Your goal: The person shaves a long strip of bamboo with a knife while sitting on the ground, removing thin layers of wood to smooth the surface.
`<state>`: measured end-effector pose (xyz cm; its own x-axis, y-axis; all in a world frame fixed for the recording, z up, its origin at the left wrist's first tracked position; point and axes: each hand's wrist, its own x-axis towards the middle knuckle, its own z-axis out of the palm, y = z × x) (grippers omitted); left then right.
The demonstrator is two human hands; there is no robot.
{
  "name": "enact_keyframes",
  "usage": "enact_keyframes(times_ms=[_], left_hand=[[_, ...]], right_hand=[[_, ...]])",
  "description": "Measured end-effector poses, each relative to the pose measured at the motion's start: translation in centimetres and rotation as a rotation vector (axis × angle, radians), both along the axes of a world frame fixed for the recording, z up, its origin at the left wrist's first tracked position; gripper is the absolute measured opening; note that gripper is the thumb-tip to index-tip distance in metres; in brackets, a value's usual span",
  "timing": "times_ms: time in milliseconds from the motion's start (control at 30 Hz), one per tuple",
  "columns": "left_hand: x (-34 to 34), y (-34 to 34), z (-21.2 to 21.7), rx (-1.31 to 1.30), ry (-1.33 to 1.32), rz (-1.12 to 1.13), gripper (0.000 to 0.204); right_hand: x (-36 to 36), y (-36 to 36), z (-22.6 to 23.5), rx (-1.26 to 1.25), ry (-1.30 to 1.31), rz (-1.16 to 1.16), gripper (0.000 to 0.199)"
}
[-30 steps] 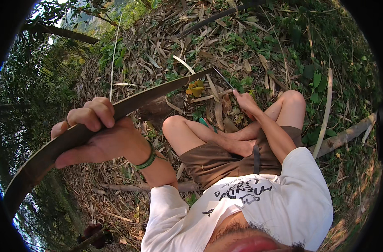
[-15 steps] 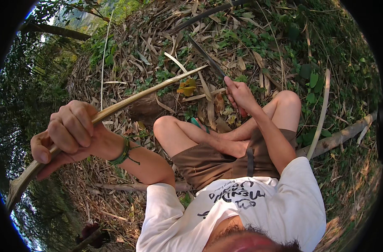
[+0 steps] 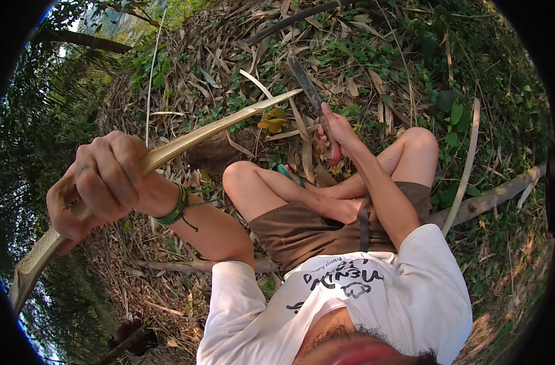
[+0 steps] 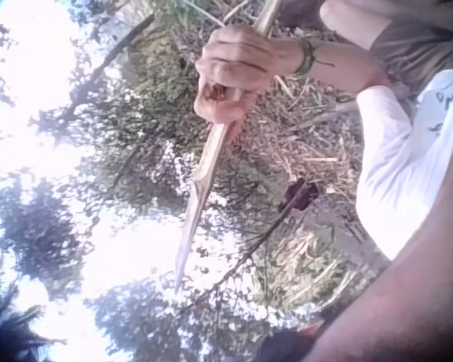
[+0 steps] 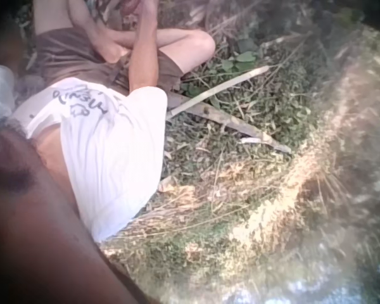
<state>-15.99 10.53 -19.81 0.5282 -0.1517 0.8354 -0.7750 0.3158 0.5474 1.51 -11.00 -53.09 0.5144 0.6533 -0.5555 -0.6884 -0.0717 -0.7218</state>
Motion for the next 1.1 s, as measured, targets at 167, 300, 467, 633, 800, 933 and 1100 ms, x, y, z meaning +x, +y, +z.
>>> enact_keyframes(times_ms=[167, 300, 467, 633, 800, 933, 1100], left_hand=[[-0.6, 0.6, -0.2, 0.008, -0.007, 0.013, 0.041], [-0.8, 0.9, -0.6, -0.058, -0.017, 0.011, 0.042], [-1.9, 3.2, -1.0, -0.06, -0.028, 0.005, 0.039], [-2.4, 4.3, -1.3, -0.08, -0.038, 0.024, 0.039], [-2.3, 4.2, -1.2, -0.06, -0.045, -0.009, 0.04], [-2.2, 3.1, -1.2, -0.163, -0.028, -0.033, 0.036], [-1.9, 3.0, -1.7, -0.169, -0.032, -0.048, 0.035]], right_hand=[[1.1, 0.7, -2.8, -0.018, 0.187, -0.052, 0.056], [1.1, 0.7, -4.9, 0.083, 0.331, -0.087, 0.054], [-0.6, 0.0, -6.8, 0.201, 0.566, -0.16, 0.047], [-1.0, 0.1, -8.0, 0.214, 0.674, -0.146, 0.044], [0.0, 1.2, -8.3, 0.224, 0.665, -0.071, 0.043], [1.4, 1.7, -8.9, 0.148, 0.694, 0.008, 0.042], [2.8, 2.1, -9.0, -0.085, 0.486, 0.154, 0.042]])
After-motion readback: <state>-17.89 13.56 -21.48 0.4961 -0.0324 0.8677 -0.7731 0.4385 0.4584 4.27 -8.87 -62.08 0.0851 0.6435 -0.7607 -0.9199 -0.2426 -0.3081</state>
